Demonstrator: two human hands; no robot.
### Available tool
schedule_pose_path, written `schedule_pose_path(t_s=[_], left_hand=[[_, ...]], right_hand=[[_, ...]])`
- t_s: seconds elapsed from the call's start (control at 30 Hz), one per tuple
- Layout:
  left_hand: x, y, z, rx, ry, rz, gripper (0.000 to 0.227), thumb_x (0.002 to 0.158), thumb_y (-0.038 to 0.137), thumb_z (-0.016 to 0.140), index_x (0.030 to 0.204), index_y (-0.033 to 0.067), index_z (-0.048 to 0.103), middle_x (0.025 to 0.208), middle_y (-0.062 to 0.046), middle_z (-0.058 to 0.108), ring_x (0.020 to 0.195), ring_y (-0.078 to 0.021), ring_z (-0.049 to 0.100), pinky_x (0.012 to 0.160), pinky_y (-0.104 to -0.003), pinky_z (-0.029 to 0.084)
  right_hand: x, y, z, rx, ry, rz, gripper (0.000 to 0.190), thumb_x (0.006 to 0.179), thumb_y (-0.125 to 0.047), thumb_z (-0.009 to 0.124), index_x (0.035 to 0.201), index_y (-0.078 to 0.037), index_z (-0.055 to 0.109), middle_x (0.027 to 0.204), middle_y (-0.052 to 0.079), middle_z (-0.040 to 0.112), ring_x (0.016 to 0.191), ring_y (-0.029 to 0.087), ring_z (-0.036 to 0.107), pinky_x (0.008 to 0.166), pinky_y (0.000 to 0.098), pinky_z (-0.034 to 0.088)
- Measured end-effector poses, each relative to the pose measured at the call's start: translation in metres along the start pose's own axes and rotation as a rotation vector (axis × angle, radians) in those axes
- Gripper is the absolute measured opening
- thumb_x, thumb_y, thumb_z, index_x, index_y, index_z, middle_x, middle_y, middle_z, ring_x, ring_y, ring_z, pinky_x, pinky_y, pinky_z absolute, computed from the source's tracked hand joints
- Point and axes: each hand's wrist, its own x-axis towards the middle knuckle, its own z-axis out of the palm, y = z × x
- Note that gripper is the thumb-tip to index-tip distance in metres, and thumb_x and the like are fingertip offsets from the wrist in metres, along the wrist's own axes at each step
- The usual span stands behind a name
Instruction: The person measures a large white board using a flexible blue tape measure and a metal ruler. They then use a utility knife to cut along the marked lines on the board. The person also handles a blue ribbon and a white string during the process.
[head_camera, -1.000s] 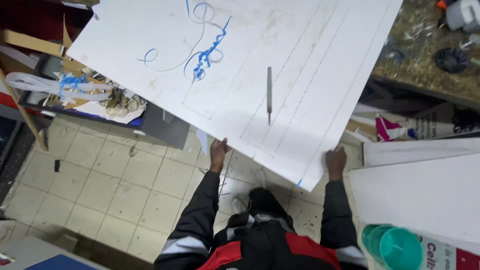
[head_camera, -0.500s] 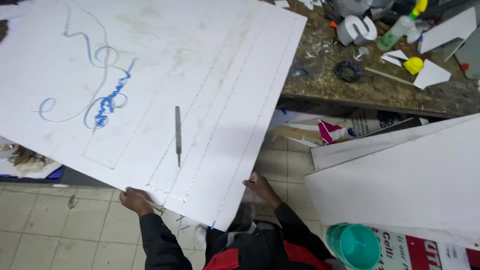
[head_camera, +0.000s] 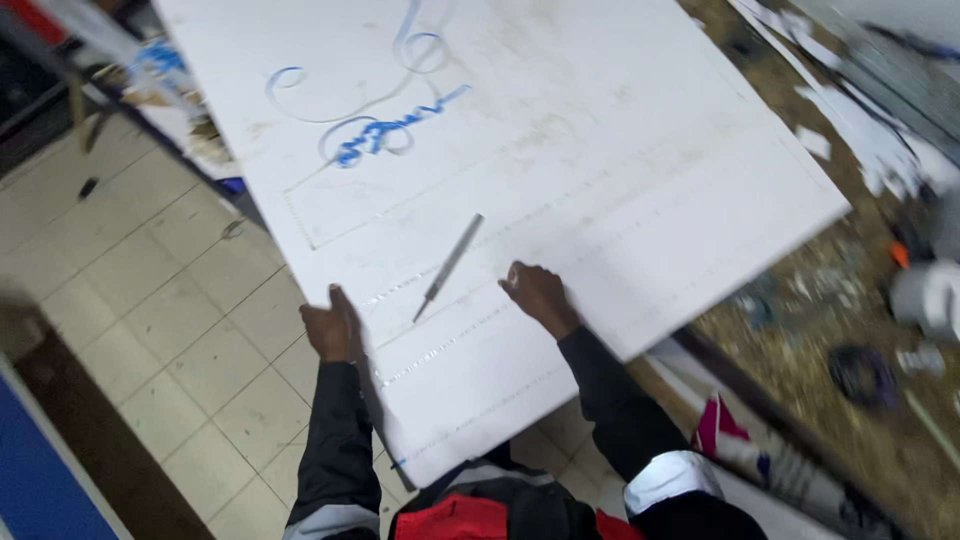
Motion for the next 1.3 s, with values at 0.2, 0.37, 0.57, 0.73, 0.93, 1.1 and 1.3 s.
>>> schedule_pose_path(t_s=[0.2, 0.37, 0.57, 0.73, 0.93, 1.1, 1.3], left_hand=[[0.034, 0.081, 0.047, 0.337, 0.298, 0.309, 0.090, 0.115, 0.058, 0.061, 0.172, -0.0084, 0.042, 0.177, -0.032, 0.043, 0.168, -0.0480, 0.035, 0.135, -0.070, 0.023], [0.060, 0.156, 0.056, 0.576, 0.356, 0.634, 0.055, 0.120, 0.042, 0.059, 0.151, -0.0022, 0.071, 0.169, -0.025, 0.060, 0.162, -0.0447, 0.048, 0.125, -0.070, 0.040], [0.103, 0.171, 0.046, 0.465, 0.152, 0.252, 0.084, 0.121, 0.068, 0.034, 0.175, 0.0053, 0.044, 0.186, -0.020, 0.035, 0.173, -0.0372, 0.030, 0.138, -0.063, 0.023], [0.107, 0.169, 0.041, 0.618, 0.027, 0.372, 0.065, 0.124, 0.052, 0.030, 0.177, 0.0163, 0.043, 0.187, -0.014, 0.035, 0.174, -0.0342, 0.031, 0.137, -0.063, 0.028], [0.121, 0.158, 0.048, 0.703, -0.053, 0.468, 0.073, 0.123, 0.056, 0.021, 0.181, 0.0127, 0.033, 0.188, -0.012, 0.035, 0.173, -0.0319, 0.033, 0.133, -0.058, 0.037], [0.133, 0.170, 0.065, 0.712, 0.051, 0.432, 0.073, 0.125, 0.059, 0.018, 0.180, 0.0150, 0.034, 0.182, -0.011, 0.043, 0.167, -0.0308, 0.042, 0.129, -0.054, 0.042], [0.134, 0.187, 0.100, 0.622, 0.466, 0.772, 0.055, 0.108, 0.032, 0.062, 0.156, 0.0062, 0.065, 0.136, -0.026, 0.070, 0.125, -0.0455, 0.066, 0.095, -0.059, 0.057]], right_hand=[[0.147, -0.074, -0.076, -0.053, 0.013, -0.249, 0.034, 0.113, -0.044, 0.061, 0.122, -0.014, 0.076, 0.113, 0.018, 0.085, 0.114, 0.046, 0.082, 0.103, 0.0630, 0.060], [0.212, -0.142, -0.117, 0.009, 0.112, -0.455, 0.030, 0.115, -0.043, 0.057, 0.115, -0.020, 0.076, 0.099, 0.005, 0.079, 0.103, 0.032, 0.082, 0.097, 0.0547, 0.063], [0.270, -0.196, -0.142, 0.112, 0.179, -0.460, 0.026, 0.115, -0.021, 0.056, 0.135, -0.011, 0.070, 0.123, 0.022, 0.074, 0.120, 0.047, 0.076, 0.103, 0.0629, 0.062], [0.296, -0.185, -0.149, -0.329, 0.210, -0.697, 0.024, 0.109, -0.022, 0.074, 0.131, -0.014, 0.079, 0.113, 0.013, 0.077, 0.119, 0.037, 0.077, 0.105, 0.0529, 0.061], [0.358, -0.084, -0.195, -0.573, 0.118, -0.894, 0.021, 0.110, -0.026, 0.066, 0.119, -0.013, 0.079, 0.111, 0.014, 0.081, 0.115, 0.035, 0.079, 0.103, 0.0528, 0.060], [0.407, 0.043, -0.288, -0.481, 0.131, -0.873, 0.028, 0.115, -0.027, 0.063, 0.128, -0.007, 0.078, 0.119, 0.020, 0.081, 0.123, 0.041, 0.077, 0.114, 0.0536, 0.055], [0.443, 0.191, -0.357, -0.274, 0.537, -0.993, 0.042, 0.084, -0.012, 0.067, 0.122, -0.013, 0.086, 0.121, 0.014, 0.087, 0.116, 0.042, 0.080, 0.107, 0.0524, 0.059]])
